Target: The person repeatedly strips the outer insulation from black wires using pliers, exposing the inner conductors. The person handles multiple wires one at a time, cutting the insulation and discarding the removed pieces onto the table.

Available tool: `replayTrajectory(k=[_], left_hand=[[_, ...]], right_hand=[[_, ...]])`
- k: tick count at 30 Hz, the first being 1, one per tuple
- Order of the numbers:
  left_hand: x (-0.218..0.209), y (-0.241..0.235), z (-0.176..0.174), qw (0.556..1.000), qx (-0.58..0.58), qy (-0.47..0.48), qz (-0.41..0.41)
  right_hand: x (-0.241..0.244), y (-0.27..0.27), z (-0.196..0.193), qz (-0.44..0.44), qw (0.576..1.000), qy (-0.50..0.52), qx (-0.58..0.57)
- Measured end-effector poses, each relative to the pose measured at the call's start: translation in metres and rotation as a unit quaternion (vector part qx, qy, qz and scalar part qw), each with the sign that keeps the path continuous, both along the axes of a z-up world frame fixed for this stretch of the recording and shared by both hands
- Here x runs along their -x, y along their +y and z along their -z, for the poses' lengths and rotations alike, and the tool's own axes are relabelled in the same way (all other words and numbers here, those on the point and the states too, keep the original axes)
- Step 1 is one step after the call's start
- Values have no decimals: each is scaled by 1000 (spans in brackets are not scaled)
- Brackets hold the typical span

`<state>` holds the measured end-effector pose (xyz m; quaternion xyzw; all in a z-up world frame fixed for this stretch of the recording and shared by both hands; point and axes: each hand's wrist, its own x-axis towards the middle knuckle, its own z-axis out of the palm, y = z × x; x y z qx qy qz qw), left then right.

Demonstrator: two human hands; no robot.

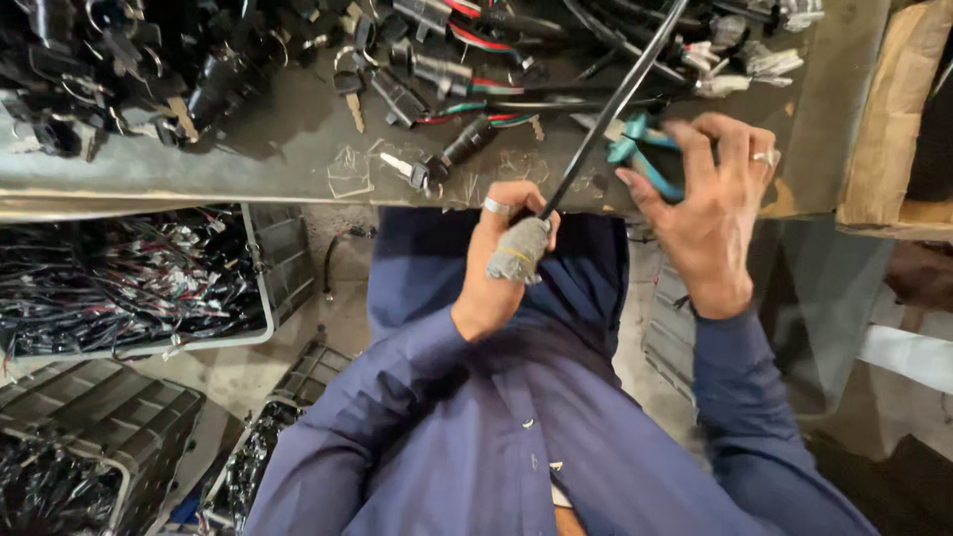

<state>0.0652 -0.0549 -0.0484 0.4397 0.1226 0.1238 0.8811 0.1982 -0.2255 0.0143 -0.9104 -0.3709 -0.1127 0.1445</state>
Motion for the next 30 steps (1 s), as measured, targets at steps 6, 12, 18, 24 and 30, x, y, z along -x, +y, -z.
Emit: replayTrajectory(k=[6, 12, 18, 24, 30], left_hand=[[6, 22, -10, 998, 19, 29, 58], [9, 25, -38, 987, -11, 92, 132], [25, 25, -69, 985, 15, 82, 150], [44, 26, -67, 986, -109, 49, 118], [41, 40, -68, 963, -169, 141, 153]], right_hand=[[57, -16, -34, 41, 950, 281, -131], [110, -14, 22, -12, 793, 570, -215], [58, -23, 25, -191, 916, 337, -104], [30, 2, 7, -236, 928, 284, -43], [40, 5, -16, -223, 930, 290, -37]])
